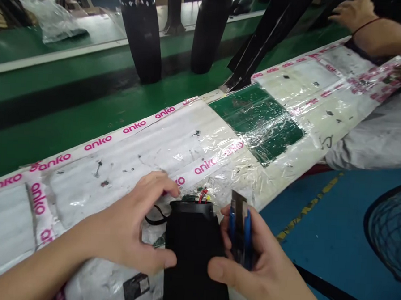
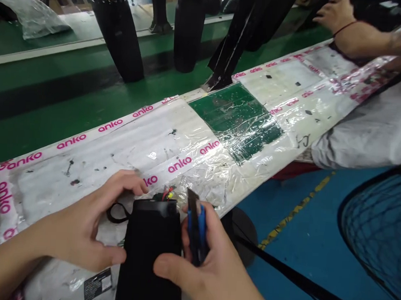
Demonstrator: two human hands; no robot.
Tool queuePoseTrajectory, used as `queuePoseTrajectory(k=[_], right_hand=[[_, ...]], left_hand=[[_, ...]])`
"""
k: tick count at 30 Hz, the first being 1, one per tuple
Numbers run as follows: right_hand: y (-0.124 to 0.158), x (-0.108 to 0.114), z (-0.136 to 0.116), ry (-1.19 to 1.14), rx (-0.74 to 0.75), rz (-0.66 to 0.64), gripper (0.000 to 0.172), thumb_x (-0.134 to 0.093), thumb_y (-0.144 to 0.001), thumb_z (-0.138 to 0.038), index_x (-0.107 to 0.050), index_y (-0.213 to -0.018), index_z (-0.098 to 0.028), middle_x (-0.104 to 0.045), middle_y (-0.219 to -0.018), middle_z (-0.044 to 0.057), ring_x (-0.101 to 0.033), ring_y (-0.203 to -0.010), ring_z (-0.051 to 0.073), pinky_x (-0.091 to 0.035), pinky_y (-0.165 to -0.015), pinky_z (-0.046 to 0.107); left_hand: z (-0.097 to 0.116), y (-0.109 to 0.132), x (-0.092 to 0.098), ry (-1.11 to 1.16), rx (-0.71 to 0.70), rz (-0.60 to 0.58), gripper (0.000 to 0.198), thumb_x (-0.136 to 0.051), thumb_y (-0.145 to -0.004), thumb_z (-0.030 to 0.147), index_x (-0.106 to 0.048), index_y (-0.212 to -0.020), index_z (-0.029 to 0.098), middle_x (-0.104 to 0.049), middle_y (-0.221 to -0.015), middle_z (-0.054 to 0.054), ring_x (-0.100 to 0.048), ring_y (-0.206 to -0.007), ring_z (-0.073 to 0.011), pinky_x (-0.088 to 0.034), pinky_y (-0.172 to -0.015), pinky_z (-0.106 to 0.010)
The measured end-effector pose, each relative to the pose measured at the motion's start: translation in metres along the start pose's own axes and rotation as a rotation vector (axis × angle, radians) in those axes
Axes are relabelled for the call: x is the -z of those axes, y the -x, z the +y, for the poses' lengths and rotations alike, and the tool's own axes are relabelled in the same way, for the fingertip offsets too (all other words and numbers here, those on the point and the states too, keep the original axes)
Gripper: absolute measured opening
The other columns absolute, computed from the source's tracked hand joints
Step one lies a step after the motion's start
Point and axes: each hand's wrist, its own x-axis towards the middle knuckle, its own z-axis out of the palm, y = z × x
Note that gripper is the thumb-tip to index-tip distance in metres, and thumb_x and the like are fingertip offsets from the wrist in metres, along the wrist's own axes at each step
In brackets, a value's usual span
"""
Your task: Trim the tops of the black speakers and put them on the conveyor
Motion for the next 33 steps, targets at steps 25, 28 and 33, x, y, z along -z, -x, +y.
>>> queuePoseTrajectory(k=[25,28,33], right_hand=[[0.002,0.000,0.009,-0.099,-0.025,-0.017,0.069,-0.098,-0.057,-0.061,-0.063,-0.107,-0.029,-0.053,-0.080,-0.005,-0.046,-0.066,0.013,-0.041,-0.060,0.026],[-0.003,0.007,0.011,-0.130,0.033,-0.021,0.060,-0.093,-0.067,-0.060,-0.062,-0.107,-0.029,-0.053,-0.082,-0.004,-0.044,-0.067,0.013,-0.037,-0.060,0.027],[-0.003,0.013,0.012,-0.102,0.042,-0.005,0.058,-0.093,-0.067,-0.061,-0.065,-0.107,-0.029,-0.054,-0.081,-0.004,-0.044,-0.069,0.014,-0.037,-0.062,0.027]], left_hand=[[0.022,-0.005,-0.016,0.448,0.414,0.066,0.065,-0.099,-0.061,0.048,-0.067,-0.115,0.029,-0.069,-0.111,0.000,-0.065,-0.101,-0.0264,-0.054,-0.084,-0.035],[0.018,-0.007,-0.016,0.433,0.337,0.087,0.054,-0.098,-0.065,0.042,-0.072,-0.111,0.029,-0.066,-0.114,-0.001,-0.064,-0.103,-0.0261,-0.053,-0.088,-0.036],[0.019,-0.009,-0.019,0.442,0.349,0.088,0.050,-0.096,-0.068,0.042,-0.071,-0.109,0.028,-0.068,-0.111,0.000,-0.064,-0.100,-0.0244,-0.052,-0.083,-0.034]])
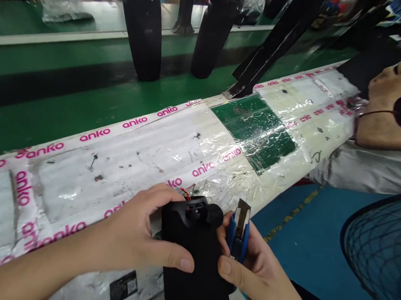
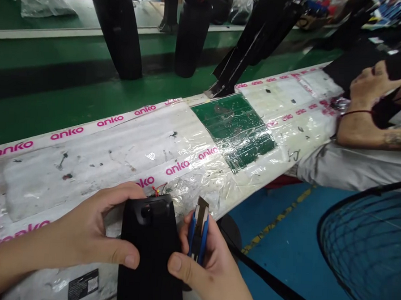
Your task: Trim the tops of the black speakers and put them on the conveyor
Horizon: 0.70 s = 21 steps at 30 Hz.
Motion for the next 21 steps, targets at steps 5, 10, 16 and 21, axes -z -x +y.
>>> queuePoseTrajectory(k=[5,10,16,21], right_hand=[[0.003,-0.001,-0.006,-0.003,-0.035,0.037,0.054,-0.092,-0.070,-0.061,-0.065,-0.107,-0.030,-0.054,-0.082,-0.003,-0.046,-0.070,0.014,-0.040,-0.061,0.026],[-0.003,0.001,-0.003,-0.031,-0.007,0.023,0.051,-0.092,-0.070,-0.057,-0.066,-0.104,-0.029,-0.054,-0.080,-0.003,-0.043,-0.068,0.014,-0.040,-0.061,0.026],[-0.004,0.009,-0.001,0.003,0.095,0.097,0.046,-0.090,-0.075,-0.052,-0.064,-0.105,-0.031,-0.055,-0.081,-0.003,-0.049,-0.074,0.016,-0.044,-0.068,0.028],[0.002,0.006,0.006,0.045,0.151,0.135,0.038,-0.081,-0.085,-0.055,-0.062,-0.109,-0.033,-0.058,-0.088,-0.001,-0.054,-0.081,0.019,-0.045,-0.075,0.030]], left_hand=[[-0.001,0.000,-0.005,-0.019,0.008,0.000,0.048,-0.096,-0.069,0.045,-0.072,-0.108,0.029,-0.068,-0.112,-0.001,-0.065,-0.102,-0.0258,-0.053,-0.086,-0.037],[-0.004,0.002,0.003,-0.007,0.017,-0.041,0.067,-0.096,-0.068,0.045,-0.065,-0.125,0.031,-0.069,-0.126,-0.004,-0.068,-0.110,-0.0305,-0.058,-0.091,-0.042],[-0.009,-0.001,-0.002,-0.143,-0.023,0.022,0.072,-0.096,-0.062,0.059,-0.070,-0.121,0.029,-0.068,-0.126,-0.008,-0.064,-0.115,-0.0368,-0.055,-0.099,-0.052],[-0.003,0.002,-0.026,-0.381,-0.061,0.310,0.080,-0.089,-0.051,0.079,-0.071,-0.104,0.023,-0.067,-0.095,-0.008,-0.060,-0.095,-0.0357,-0.057,-0.082,-0.052]])
